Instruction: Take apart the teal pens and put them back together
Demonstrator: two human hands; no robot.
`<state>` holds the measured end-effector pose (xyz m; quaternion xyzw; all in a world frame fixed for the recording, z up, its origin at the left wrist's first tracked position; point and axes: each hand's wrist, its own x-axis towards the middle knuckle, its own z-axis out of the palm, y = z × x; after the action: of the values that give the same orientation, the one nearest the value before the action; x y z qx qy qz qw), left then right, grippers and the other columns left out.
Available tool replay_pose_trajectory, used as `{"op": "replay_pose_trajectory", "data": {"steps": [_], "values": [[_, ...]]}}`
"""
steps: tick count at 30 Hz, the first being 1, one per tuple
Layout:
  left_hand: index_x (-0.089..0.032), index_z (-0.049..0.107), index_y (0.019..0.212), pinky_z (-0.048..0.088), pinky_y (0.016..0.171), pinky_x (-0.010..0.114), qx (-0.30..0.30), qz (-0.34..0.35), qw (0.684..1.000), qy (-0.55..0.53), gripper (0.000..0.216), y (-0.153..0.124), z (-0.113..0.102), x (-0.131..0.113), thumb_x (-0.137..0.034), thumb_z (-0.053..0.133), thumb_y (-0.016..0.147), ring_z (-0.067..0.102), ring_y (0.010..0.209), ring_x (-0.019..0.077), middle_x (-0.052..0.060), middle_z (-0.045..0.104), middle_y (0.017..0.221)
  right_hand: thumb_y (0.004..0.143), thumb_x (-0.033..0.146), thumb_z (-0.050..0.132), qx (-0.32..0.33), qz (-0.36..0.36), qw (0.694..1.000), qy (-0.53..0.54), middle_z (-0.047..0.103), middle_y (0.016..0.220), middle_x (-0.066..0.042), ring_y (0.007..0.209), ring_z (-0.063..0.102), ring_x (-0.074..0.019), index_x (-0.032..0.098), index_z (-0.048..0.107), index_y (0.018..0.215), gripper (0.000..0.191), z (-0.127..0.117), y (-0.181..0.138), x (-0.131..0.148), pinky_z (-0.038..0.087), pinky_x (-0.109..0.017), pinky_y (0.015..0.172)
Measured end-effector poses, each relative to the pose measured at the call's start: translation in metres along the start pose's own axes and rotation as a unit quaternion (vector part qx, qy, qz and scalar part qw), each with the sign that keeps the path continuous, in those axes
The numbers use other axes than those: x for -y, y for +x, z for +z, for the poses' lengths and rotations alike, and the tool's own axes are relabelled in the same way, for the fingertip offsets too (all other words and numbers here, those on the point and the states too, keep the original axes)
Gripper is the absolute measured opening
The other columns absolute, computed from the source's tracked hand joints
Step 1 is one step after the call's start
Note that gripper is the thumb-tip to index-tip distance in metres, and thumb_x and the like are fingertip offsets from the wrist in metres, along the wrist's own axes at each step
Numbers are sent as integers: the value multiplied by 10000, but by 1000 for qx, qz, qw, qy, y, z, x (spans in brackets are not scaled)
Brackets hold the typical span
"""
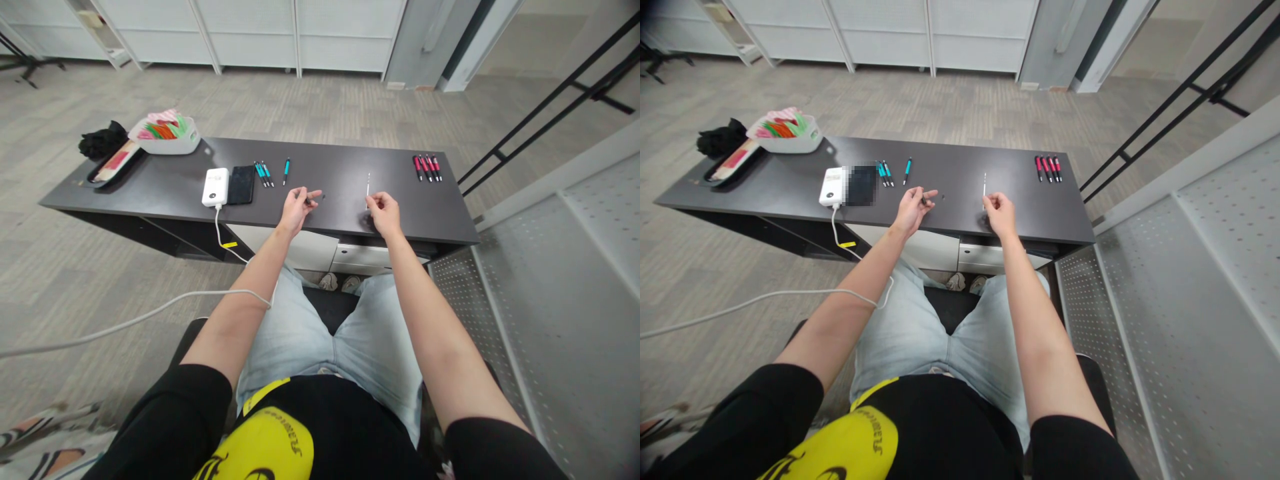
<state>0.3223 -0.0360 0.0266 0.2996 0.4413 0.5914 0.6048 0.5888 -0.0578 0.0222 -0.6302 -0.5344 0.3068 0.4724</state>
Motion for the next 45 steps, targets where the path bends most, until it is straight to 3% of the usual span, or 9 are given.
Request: {"op": "replay_pose_trajectory", "data": {"steps": [5, 16, 23, 26, 29, 33, 37, 41, 45], "values": [[-272, 513, 1070, 646, 924, 290, 1, 4, 1000, -6, 224, 1, -1, 3, -287, 652, 1245, 705, 707, 113, 31, 900, 1050, 919, 598, 821, -18, -14, 1000, 20, 725, 849, -31, 741, 582, -248, 327, 608, 850, 352, 2, 3, -5, 552, -439, 775], [-276, 506, 1056, 653, 967, 322, 6, 11, 1000, 8, 231, 3, -1, 7, -277, 622, 1256, 723, 758, 133, 36, 903, 1042, 939, 699, 835, -22, -21, 1000, 5, 625, 775, -10, 737, 565, -236, 311, 557, 834, 489, 4, 2, -1, 534, -398, 735], [-270, 501, 1047, 648, 955, 306, 15, 19, 1000, 13, 262, 2, -2, 8, -325, 659, 1249, 728, 774, 131, 41, 900, 1038, 826, 827, 772, -22, -34, 999, 17, 634, 807, -30, 717, 517, -228, 314, 558, 837, 556, 5, 5, -6, 502, -419, 757], [-272, 500, 1052, 634, 965, 298, -1, 29, 999, 26, 264, 0, 2, 6, -343, 659, 1251, 747, 825, 136, 44, 903, 1071, 823, 826, 773, -20, -33, 999, 14, 647, 805, -30, 736, 528, -239, 319, 554, 839, 552, 5, 6, -8, 492, -415, 754], [-273, 519, 1048, 595, 877, 275, -22, 48, 998, 44, 243, -4, 6, 1, -288, 672, 1236, 737, 852, 145, 48, 908, 1101, 860, 764, 788, -19, -34, 999, 7, 650, 812, -22, 752, 551, -237, 316, 563, 843, 502, 5, 6, -9, 495, -400, 744], [-255, 585, 1051, 504, 698, 241, -17, 74, 995, 57, 202, -19, 8, -17, -231, 708, 1208, 696, 819, 141, 61, 903, 1136, 919, 635, 834, -26, -31, 999, 6, 662, 819, -10, 758, 582, -231, 307, 576, 839, 425, 5, 5, -10, 525, -395, 762], [-225, 676, 1065, 543, 705, 216, 35, 91, 995, 12, 138, -49, 4, -48, -193, 736, 1185, 694, 764, 91, 43, 864, 1190, 957, 520, 874, -39, -28, 999, 19, 668, 796, 2, 716, 574, -219, 299, 594, 830, 378, 6, 6, -9, 555, -404, 792], [-238, 722, 1060, 599, 737, 213, 71, 115, 991, -23, 214, -85, 5, -81, -318, 918, 1090, 721, 737, 91, -30, 758, 931, 952, 425, 887, -50, -18, 999, 14, 657, 768, 11, 692, 547, -197, 285, 614, 814, 337, 6, 7, -8, 538, -372, 754], [-244, 745, 1018, 604, 702, 204, 86, 145, 984, -59, 212, -116, 18, -109, -366, 880, 1126, 717, 707, 87, -33, 743, 892, 944, 406, 890, -55, -20, 998, 5, 653, 761, 8, 689, 548, -204, 287, 617, 817, 325, 5, 7, -7, 529, -383, 752]]}}
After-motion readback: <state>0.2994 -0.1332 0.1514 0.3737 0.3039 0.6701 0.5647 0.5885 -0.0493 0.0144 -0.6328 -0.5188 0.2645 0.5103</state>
